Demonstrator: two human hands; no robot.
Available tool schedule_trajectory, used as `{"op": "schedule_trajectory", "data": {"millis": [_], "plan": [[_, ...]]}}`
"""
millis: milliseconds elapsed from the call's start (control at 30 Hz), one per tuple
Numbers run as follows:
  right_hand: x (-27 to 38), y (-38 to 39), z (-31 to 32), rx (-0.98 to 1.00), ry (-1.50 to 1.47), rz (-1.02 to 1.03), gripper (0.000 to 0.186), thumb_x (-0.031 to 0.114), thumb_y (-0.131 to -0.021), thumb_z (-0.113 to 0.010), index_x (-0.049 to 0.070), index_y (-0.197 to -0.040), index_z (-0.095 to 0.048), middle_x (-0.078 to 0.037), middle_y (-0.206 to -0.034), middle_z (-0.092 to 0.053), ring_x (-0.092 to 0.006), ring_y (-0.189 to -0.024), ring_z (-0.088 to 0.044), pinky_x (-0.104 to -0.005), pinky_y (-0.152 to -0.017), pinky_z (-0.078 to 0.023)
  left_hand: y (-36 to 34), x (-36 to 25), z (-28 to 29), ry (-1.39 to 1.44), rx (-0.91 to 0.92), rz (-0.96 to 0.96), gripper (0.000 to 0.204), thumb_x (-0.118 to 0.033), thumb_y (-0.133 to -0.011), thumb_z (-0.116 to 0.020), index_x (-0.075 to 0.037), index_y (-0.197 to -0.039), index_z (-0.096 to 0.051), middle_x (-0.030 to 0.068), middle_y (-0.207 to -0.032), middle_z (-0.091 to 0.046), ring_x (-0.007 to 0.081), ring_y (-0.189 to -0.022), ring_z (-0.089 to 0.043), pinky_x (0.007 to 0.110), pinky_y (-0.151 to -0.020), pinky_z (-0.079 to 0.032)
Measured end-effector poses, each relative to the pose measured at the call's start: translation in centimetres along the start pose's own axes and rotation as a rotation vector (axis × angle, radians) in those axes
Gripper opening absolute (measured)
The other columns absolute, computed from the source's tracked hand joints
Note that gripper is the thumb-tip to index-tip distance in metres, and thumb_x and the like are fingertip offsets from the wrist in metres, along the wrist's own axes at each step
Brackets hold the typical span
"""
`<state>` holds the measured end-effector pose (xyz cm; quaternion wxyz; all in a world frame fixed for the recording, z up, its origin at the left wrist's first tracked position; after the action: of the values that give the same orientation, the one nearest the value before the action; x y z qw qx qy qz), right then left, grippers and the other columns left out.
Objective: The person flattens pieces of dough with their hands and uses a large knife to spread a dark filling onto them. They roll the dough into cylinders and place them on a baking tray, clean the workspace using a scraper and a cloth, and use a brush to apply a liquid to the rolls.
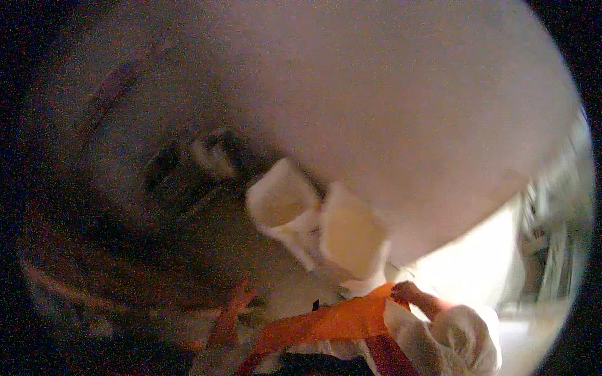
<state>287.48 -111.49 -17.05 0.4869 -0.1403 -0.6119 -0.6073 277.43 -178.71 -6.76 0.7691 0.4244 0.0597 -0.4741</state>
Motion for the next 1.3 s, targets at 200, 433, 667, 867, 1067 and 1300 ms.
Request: {"op": "schedule_trajectory", "data": {"millis": [200,433,667,867,1067,1300], "plan": [[-8.0,20.3,5.9,-0.647,-0.098,-0.481,0.036,0.024,-0.086,-0.071,-0.001,-0.112,-0.071,-0.015,-0.093,-0.074,-0.0226,-0.078,-0.072,-0.0361,-0.073,-0.059,5.9,-28.5,-20.0,-0.373,0.521,-0.710,0.077,-0.036,-0.086,-0.077,-0.002,-0.147,-0.046,0.0183,-0.138,-0.060,0.0299,-0.124,-0.061,0.042,-0.105,-0.047],[-20.0,30.9,17.9,-0.935,-0.544,-0.518,0.041,0.025,-0.081,-0.074,0.001,-0.115,-0.071,-0.013,-0.095,-0.075,-0.0216,-0.081,-0.072,-0.0351,-0.070,-0.060,20.9,-51.8,-46.5,-0.092,1.067,-0.777,0.065,-0.019,-0.093,-0.071,0.000,-0.149,-0.043,0.0177,-0.138,-0.060,0.0212,-0.121,-0.061,0.034,-0.099,-0.051],[-29.2,35.9,32.7,-1.130,-0.852,-0.401,0.039,0.016,-0.084,-0.072,-0.004,-0.117,-0.068,-0.012,-0.093,-0.073,-0.0201,-0.073,-0.071,-0.0325,-0.059,-0.058,20.8,-67.4,-68.5,-0.703,0.850,-0.977,0.066,-0.042,-0.085,-0.071,-0.007,-0.139,-0.057,0.0180,-0.129,-0.067,0.0333,-0.113,-0.067,0.040,-0.096,-0.053],[-41.0,42.1,38.9,-0.890,-0.115,-0.889,0.027,0.026,-0.079,-0.068,0.002,-0.092,-0.074,-0.016,-0.072,-0.071,-0.0319,-0.070,-0.071,-0.0461,-0.066,-0.055,14.0,-80.1,-82.8,-0.734,0.943,-0.961,0.070,-0.042,-0.085,-0.074,-0.002,-0.140,-0.056,0.0206,-0.131,-0.065,0.0337,-0.119,-0.064,0.039,-0.103,-0.050],[-44.7,48.4,47.7,-1.012,-0.587,-1.106,0.037,0.034,-0.076,-0.069,0.002,-0.094,-0.074,-0.021,-0.085,-0.072,-0.0389,-0.084,-0.071,-0.0489,-0.079,-0.056,16.8,-101.8,-97.3,-1.004,0.938,-1.155,0.070,-0.047,-0.083,-0.073,-0.007,-0.138,-0.058,0.0163,-0.131,-0.066,0.0351,-0.119,-0.062,0.044,-0.101,-0.050],[-49.6,37.7,77.6,-0.912,-0.457,-0.963,0.036,0.033,-0.075,-0.070,0.002,-0.094,-0.075,-0.022,-0.090,-0.073,-0.0399,-0.086,-0.071,-0.0486,-0.079,-0.056,16.8,-131.0,-106.9,-0.612,0.800,-1.361,0.061,-0.036,-0.087,-0.069,-0.007,-0.140,-0.055,0.0201,-0.134,-0.061,0.0380,-0.122,-0.059,0.044,-0.103,-0.048]]}}
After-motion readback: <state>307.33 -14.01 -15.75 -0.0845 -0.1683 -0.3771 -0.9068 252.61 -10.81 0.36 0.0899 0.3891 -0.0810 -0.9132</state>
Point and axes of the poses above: each hand's wrist, its own y-axis away from the middle knuckle, its own z-axis out of the back of the hand, x = y × z, the point moved 3 cm from there along -y, towards the middle knuckle
